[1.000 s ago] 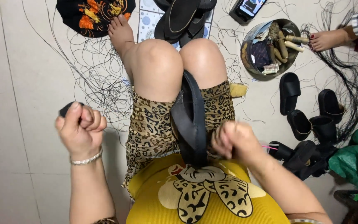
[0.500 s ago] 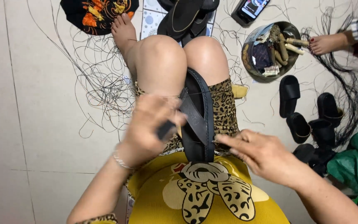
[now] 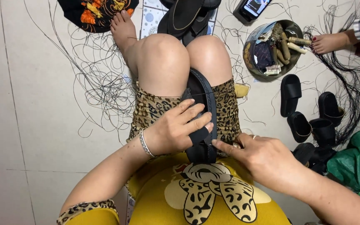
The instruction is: Stitching the strap of a black sandal by hand using a hook tool and black thread while sitting on the floor.
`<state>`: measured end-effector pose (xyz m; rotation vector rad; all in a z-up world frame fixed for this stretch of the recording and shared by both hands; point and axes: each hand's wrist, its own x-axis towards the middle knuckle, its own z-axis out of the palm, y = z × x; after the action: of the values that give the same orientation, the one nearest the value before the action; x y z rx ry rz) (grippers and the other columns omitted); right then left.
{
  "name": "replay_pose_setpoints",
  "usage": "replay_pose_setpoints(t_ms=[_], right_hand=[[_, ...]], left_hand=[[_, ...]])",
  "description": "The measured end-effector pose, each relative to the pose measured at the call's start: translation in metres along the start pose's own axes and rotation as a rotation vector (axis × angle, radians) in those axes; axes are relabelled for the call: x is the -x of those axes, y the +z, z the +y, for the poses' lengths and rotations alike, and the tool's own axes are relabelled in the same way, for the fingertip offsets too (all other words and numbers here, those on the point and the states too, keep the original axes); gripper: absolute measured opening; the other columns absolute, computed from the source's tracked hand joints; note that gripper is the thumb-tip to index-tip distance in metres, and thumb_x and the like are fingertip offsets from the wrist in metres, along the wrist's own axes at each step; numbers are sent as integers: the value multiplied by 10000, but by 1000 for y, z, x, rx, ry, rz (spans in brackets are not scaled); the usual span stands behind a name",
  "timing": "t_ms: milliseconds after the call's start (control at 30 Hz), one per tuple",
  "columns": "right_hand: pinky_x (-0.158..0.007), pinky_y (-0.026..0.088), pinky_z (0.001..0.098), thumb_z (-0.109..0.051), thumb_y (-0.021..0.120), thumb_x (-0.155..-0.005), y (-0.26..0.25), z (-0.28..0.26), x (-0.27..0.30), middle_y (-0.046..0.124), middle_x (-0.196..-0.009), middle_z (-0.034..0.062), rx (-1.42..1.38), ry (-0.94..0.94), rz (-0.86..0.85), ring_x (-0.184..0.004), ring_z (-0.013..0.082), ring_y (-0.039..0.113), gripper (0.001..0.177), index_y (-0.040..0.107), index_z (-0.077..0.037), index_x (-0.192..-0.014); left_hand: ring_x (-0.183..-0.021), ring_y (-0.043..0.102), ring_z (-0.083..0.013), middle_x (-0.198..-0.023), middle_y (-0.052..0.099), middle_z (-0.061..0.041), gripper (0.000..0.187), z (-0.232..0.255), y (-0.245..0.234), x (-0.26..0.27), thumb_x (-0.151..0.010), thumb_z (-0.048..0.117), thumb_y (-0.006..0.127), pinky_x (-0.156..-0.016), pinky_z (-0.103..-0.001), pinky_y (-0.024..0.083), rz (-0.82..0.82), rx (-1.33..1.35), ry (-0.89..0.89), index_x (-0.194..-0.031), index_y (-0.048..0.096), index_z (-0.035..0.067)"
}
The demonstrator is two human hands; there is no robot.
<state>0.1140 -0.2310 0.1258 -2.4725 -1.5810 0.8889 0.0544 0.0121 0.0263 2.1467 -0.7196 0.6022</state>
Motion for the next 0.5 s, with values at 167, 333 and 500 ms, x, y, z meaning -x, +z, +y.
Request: replay_pose_setpoints(t_ms=[167, 333, 500], right_hand=[[-365, 528, 338, -271, 634, -838, 14, -15, -13, 607, -856, 137, 159, 46, -54, -429, 222, 649, 476, 556, -118, -1282], [-419, 531, 414, -192, 580, -936, 25, -11, -29, 624, -786, 109, -10, 62, -25, -489, 277, 644, 159, 501, -74, -1008], [-557, 671, 357, -304, 516, -1042, 31, 2, -18, 712, -744, 70, -438, 238, -115, -590, 197, 759, 213, 653, -143, -1069]], left_hand=[[-987, 641, -313, -1126, 656, -146, 77, -2, -7, -11, -897, 34, 709, -923, -451, 552, -27, 16, 8, -964, 685, 3], [-1044, 657, -338, -1143, 699, -173, 104, 1, 3, 6, -833, 39, 726, -959, -479, 551, -65, 63, -40, -911, 731, -30], [-997, 725, -339, -1076, 703, -181, 420, 50, 25, 70, -883, 216, 794, -828, -430, 634, 345, 349, -658, -1189, 638, -25]])
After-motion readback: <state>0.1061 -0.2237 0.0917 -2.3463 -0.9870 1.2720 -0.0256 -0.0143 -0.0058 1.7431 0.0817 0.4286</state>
